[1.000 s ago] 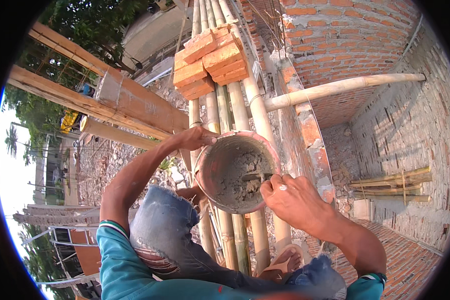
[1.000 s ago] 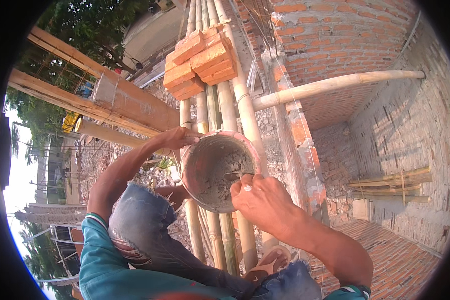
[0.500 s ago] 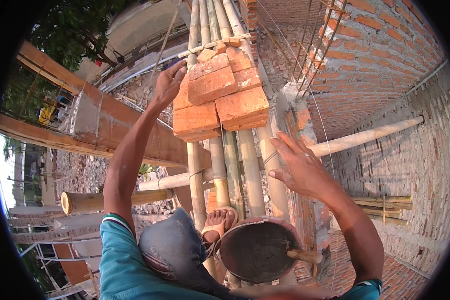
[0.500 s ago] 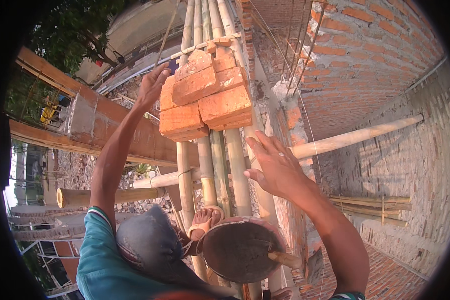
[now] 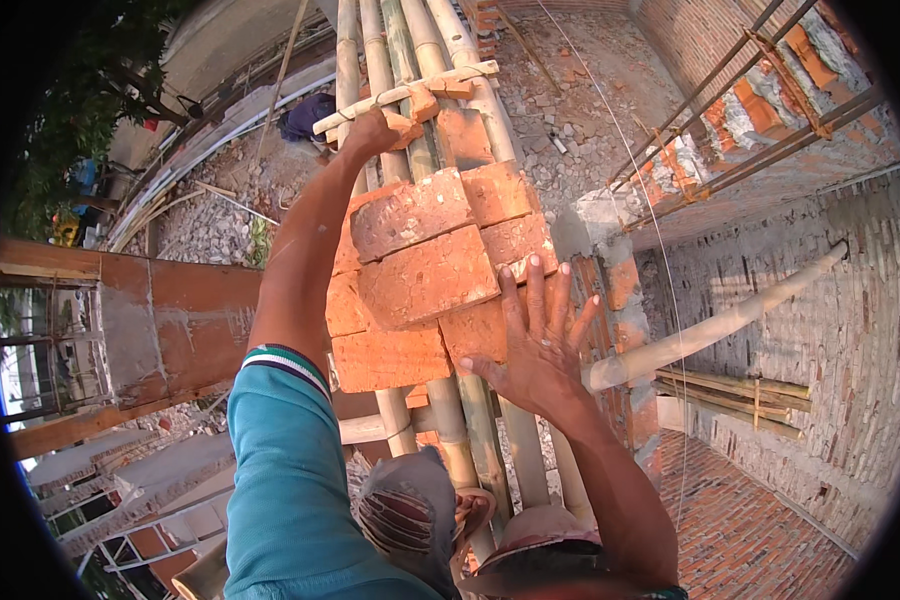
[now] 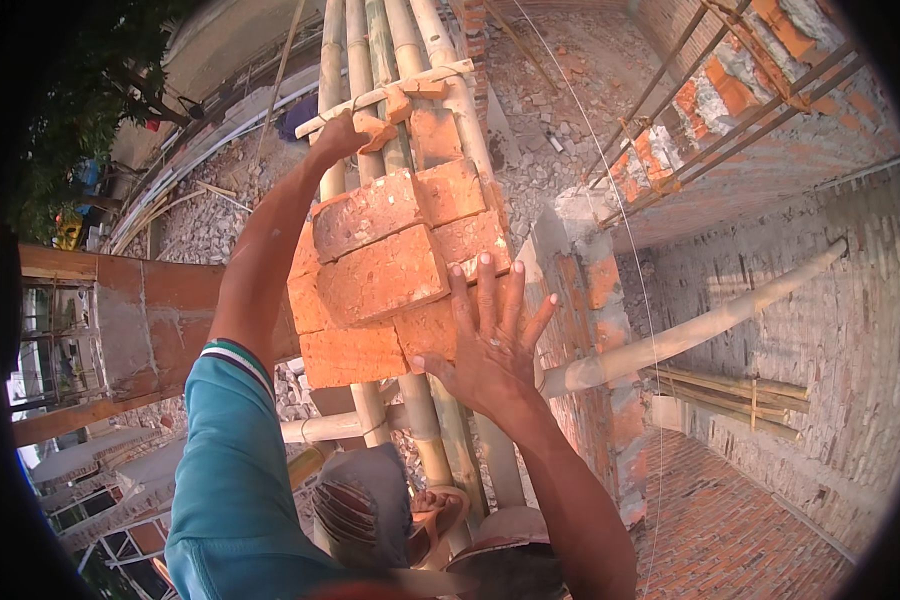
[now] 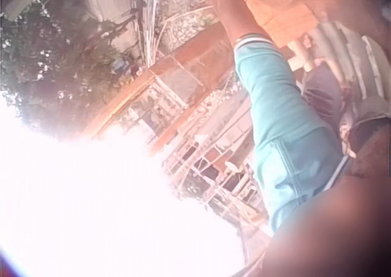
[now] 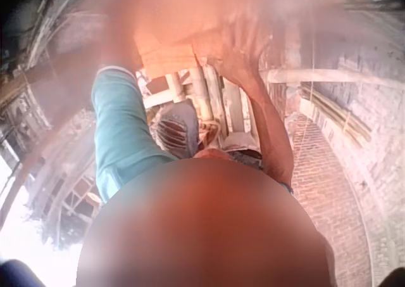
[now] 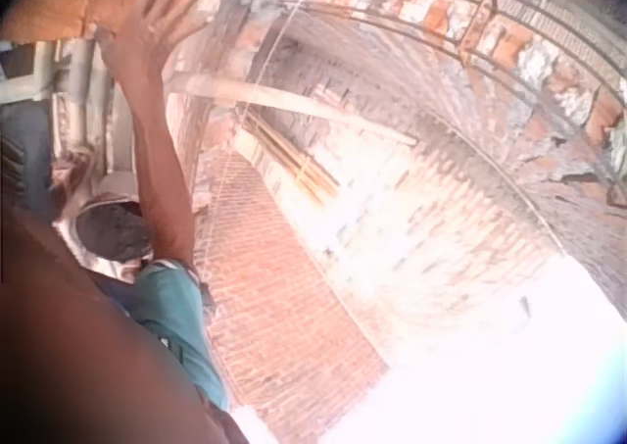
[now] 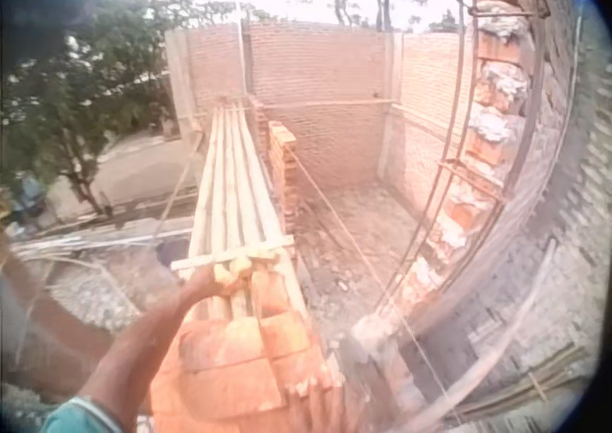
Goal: The person scoops mortar from a bucket with a trowel and spreads it along a brick wall. They place bricks onto the mortar, tap them into position, and continue adding mortar and bricks to extend the wall.
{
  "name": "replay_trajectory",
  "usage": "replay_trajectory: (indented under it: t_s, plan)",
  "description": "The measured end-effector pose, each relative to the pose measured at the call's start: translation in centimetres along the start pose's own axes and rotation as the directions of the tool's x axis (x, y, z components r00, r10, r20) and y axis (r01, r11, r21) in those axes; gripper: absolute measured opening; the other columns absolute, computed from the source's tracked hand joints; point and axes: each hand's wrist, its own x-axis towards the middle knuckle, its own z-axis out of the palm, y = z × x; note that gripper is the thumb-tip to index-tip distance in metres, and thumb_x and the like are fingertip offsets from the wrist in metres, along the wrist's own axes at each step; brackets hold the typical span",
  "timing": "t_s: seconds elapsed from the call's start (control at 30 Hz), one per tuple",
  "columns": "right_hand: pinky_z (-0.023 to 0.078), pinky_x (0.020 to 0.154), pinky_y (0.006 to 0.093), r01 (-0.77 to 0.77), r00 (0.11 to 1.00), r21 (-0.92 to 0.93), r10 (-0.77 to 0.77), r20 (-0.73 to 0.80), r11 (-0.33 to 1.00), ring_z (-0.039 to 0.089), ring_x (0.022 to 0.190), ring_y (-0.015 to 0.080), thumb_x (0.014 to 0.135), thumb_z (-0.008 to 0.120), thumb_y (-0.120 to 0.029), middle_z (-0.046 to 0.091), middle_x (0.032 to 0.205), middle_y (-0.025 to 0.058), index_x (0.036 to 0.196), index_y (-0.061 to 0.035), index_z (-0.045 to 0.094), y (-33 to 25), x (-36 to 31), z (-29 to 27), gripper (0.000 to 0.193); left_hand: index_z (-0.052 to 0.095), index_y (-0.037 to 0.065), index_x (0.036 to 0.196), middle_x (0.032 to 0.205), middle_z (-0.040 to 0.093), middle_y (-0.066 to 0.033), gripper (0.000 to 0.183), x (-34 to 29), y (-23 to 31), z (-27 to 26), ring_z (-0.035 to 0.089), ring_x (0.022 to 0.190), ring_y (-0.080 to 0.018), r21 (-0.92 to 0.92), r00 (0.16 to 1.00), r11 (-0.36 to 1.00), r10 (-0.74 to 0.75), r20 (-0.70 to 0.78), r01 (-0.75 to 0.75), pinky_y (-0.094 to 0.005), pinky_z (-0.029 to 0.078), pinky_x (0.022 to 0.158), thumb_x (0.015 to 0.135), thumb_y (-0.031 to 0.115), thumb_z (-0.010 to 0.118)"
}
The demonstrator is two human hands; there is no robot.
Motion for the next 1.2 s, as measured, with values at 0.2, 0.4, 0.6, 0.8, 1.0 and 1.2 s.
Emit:
replay_trajectory:
  t_s: [0.2,0.4,0.6,0.8,1.0,1.2]
  plan:
    - [-0.015,0.107,0.0833,-0.061,0.993,-0.007,0.062,0.104,0.998,-0.014,0.156,0.0505,0.083,0.065,-0.076,-0.007,0.173,0.0225,0.168,-0.0127,0.006,-0.7,0.4,-1.0,0.122,0.016,-0.001,0.162,0.135,0.061,-0.0338,0.13,1.7,-1.7,3.5,0.053,0.136,-0.0438,0.081,0.999,0.997,-0.005,0.051,0.001,-0.0456,0.048,0.11,0.066,0.038,0.095]
    - [-0.014,0.107,0.0844,0.016,0.999,-0.006,-0.016,-0.049,1.0,-0.014,0.156,0.0492,0.081,0.067,-0.075,-0.005,0.173,0.0216,0.168,-0.0127,0.01,-0.1,-0.1,0.1,0.121,0.052,0.017,0.147,0.124,0.071,-0.014,0.086,-0.1,-0.8,2.0,0.066,0.109,-0.0378,-0.142,0.974,0.97,-0.178,0.141,0.198,-0.0492,0.056,0.094,0.072,0.045,0.082]
    - [-0.013,0.109,0.0835,-0.028,0.999,0.023,0.028,0.022,0.999,-0.015,0.157,0.0472,0.08,0.066,-0.078,-0.003,0.173,0.0214,0.168,-0.0111,0.011,0.0,0.3,-0.1,0.124,0.061,0.009,0.127,0.104,0.07,-0.011,0.069,-7.3,0.4,-6.0,0.069,0.081,-0.0236,-0.945,0.944,-0.079,0.122,0.307,0.317,-0.0417,0.059,0.067,0.083,0.063,0.065]
    - [-0.003,0.12,0.0736,-0.003,0.992,0.061,-0.005,0.13,0.998,-0.005,0.158,0.0476,0.088,0.06,-0.075,0.0,0.174,0.021,0.167,-0.0104,0.011,-0.4,-2.8,-5.7,0.113,0.036,0.01,0.158,0.135,0.059,-0.0248,0.084,-16.4,8.3,-18.7,0.064,0.11,-0.0349,-0.928,0.722,-0.364,0.664,-0.193,0.086,-0.0428,0.058,0.073,0.095,0.062,0.055]
    - [0.032,0.11,0.0686,0.223,0.782,-0.294,0.009,0.623,0.929,0.054,0.131,0.0394,0.093,0.06,-0.065,0.051,0.145,0.0289,0.159,-0.0021,0.035,1.0,-25.3,-6.3,0.094,0.028,0.009,0.161,0.16,0.031,-0.0351,0.083,-27.1,17.0,-19.5,0.057,0.123,-0.0472,-0.885,0.643,-0.437,0.727,-0.241,0.163,-0.0309,0.06,0.063,0.099,0.057,0.055]
    - [0.047,0.04,0.0391,0.227,0.887,-0.332,-0.055,0.458,0.915,0.066,0.053,0.0196,0.081,0.067,-0.018,0.067,0.065,0.0046,0.114,0.0075,0.07,2.7,-38.7,-3.9,0.042,0.027,0.008,0.16,0.158,0.03,-0.0326,0.088,-38.4,25.8,-17.4,0.052,0.127,-0.0441,-0.953,0.725,-0.149,0.682,0.094,0.265,-0.0276,0.053,0.062,0.092,0.03,0.078]
